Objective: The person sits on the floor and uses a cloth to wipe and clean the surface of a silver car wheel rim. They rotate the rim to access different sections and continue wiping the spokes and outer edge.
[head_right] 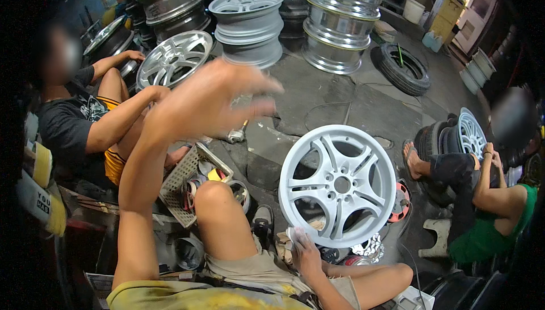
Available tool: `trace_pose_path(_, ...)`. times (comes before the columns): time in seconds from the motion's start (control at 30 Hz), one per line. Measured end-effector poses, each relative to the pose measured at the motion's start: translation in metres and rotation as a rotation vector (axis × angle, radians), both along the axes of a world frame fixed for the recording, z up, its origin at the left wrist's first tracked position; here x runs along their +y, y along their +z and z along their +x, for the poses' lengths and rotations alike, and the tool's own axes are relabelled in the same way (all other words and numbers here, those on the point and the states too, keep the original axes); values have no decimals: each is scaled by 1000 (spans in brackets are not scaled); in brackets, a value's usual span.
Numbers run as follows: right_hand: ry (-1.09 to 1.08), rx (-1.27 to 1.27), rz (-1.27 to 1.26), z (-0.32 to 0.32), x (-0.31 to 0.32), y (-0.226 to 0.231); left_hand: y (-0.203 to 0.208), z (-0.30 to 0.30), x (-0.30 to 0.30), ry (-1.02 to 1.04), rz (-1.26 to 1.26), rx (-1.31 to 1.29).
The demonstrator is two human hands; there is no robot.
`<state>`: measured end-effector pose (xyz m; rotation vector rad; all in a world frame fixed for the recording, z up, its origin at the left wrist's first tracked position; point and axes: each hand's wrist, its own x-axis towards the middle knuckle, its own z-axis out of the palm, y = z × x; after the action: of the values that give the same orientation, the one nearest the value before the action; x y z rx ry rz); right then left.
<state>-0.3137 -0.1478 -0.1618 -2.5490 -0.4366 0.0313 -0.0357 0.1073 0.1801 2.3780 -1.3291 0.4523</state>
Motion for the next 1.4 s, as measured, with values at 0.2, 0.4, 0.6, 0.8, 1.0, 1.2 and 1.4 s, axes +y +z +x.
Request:
trace_pose_path(0.2, 50, -69, 14, 13, 12, 0, 63, -153, -8, -352, -2, 47)
trace_pose_path(0.4, -104, -7, 36, 66, 13, -6, 69, -162, -38, -524, 17, -92)
trace_pose_path(0.6, -116, 76, 24, 26, 3, 0, 65, -174, -57, -583, 3, -153)
trace_pose_path(0.8, -229, 227, -203, -26, -84, 3, 40, -136, -68, -572, -173, -8)
trace_pose_path(1.0, -148, 252, -191, 60, -29, -3, -78, -7, -81, -56, -135, 388)
trace_pose_path(1.2, -111, 352, -83, 93, -13, 0, -186, 45, -34, 254, 93, 703)
trace_pose_path(1.4, 218, 389, -137, 126, -35, -25, -204, 69, 3, 473, 116, 741)
